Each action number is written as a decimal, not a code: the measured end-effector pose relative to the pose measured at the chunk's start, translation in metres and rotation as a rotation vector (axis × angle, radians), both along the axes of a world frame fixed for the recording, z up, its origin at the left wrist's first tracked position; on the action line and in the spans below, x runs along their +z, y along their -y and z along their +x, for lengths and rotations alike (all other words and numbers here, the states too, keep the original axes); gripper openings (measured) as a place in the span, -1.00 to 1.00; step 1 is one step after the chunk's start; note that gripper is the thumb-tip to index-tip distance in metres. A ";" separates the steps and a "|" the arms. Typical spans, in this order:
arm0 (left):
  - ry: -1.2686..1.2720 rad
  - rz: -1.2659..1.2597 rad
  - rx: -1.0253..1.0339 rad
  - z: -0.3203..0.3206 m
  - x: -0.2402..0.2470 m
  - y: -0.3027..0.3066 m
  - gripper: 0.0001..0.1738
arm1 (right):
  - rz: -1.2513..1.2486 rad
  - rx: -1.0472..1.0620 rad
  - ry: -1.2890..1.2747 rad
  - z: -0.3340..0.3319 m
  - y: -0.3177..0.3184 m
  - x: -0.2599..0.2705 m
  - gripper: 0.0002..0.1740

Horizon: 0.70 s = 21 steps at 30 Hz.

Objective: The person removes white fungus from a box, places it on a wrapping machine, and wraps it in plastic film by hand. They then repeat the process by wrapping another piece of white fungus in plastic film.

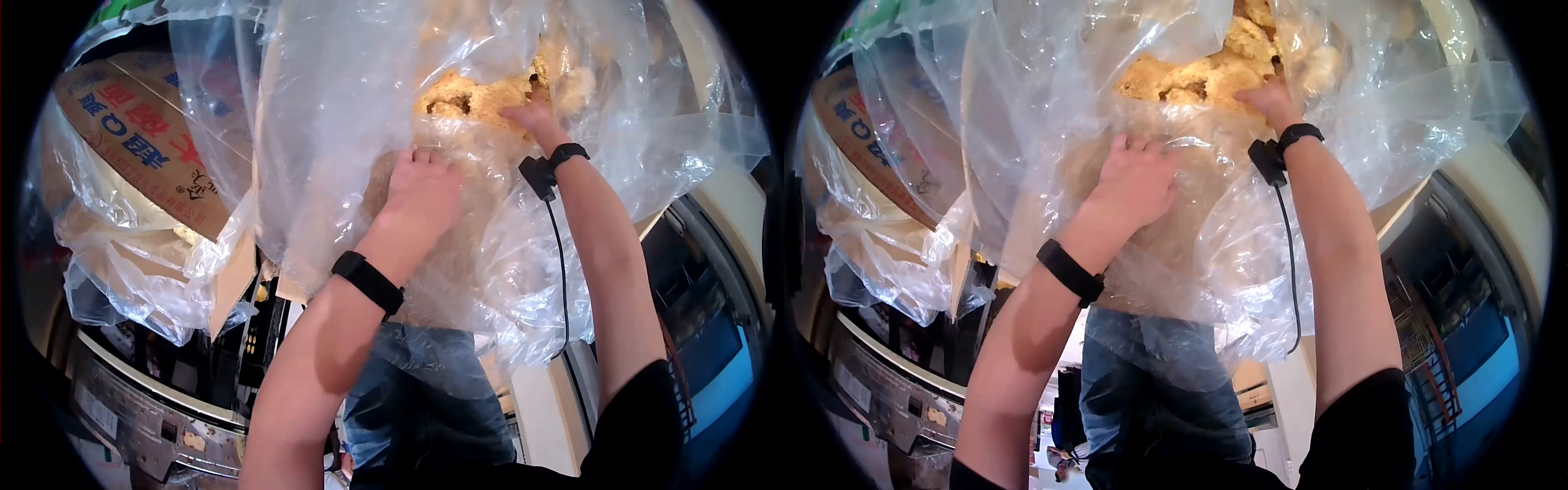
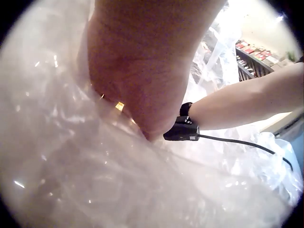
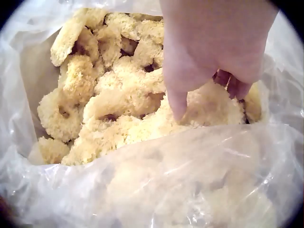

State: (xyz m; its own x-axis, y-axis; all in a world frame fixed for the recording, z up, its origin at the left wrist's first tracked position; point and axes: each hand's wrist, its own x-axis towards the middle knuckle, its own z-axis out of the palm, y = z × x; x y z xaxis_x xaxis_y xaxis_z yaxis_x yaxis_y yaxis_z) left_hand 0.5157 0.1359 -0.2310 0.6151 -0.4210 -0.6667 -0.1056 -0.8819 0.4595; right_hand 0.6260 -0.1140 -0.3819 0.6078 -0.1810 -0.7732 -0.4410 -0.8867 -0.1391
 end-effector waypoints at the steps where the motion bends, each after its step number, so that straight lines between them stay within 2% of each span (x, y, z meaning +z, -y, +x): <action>1: 0.000 -0.004 -0.002 0.000 -0.001 0.000 -0.50 | -0.084 0.143 0.011 0.000 -0.001 0.002 0.02; 5: 0.022 -0.020 0.014 -0.001 -0.003 -0.001 -0.52 | -0.080 0.251 0.138 -0.010 0.002 0.002 0.04; 8: 0.032 -0.065 0.070 0.000 -0.002 -0.004 -0.53 | 0.040 0.237 0.163 -0.012 -0.005 0.014 -0.07; 10: 0.013 -0.089 0.098 0.004 0.003 -0.006 -0.53 | 0.122 0.232 0.014 -0.010 -0.012 0.026 -0.20; 11: -0.057 -0.104 0.167 0.009 0.006 -0.007 -0.53 | 0.120 0.231 0.022 -0.009 -0.015 0.032 -0.20; 13: -0.129 -0.128 0.233 0.015 0.010 -0.005 -0.53 | 0.138 0.406 0.262 -0.015 -0.025 0.051 -0.32; 14: -0.197 -0.206 0.640 0.020 0.009 -0.005 -0.50 | 0.133 0.405 0.268 -0.016 -0.032 0.061 -0.32; 15: -0.265 -0.283 1.045 0.025 0.008 -0.006 -0.46 | 0.163 0.424 0.414 -0.017 -0.041 0.073 -0.34; 16: -0.262 -0.288 1.039 0.033 0.004 -0.009 -0.46 | 0.190 0.442 0.558 -0.018 -0.049 0.088 -0.36; 17: -0.437 -0.435 1.258 0.042 0.000 -0.014 -0.27 | 0.187 0.440 0.562 -0.017 -0.056 0.103 -0.36; 18: -0.616 -0.584 1.473 0.048 -0.004 -0.019 -0.07 | 0.245 0.564 0.656 -0.016 -0.064 0.120 -0.35; 19: -0.651 -0.648 1.429 0.050 -0.007 -0.022 0.03 | 0.303 0.691 0.750 -0.016 -0.070 0.130 -0.33; 21: -0.668 -0.711 1.472 0.054 -0.011 -0.021 -0.05 | 0.377 0.778 0.830 -0.020 -0.075 0.137 -0.29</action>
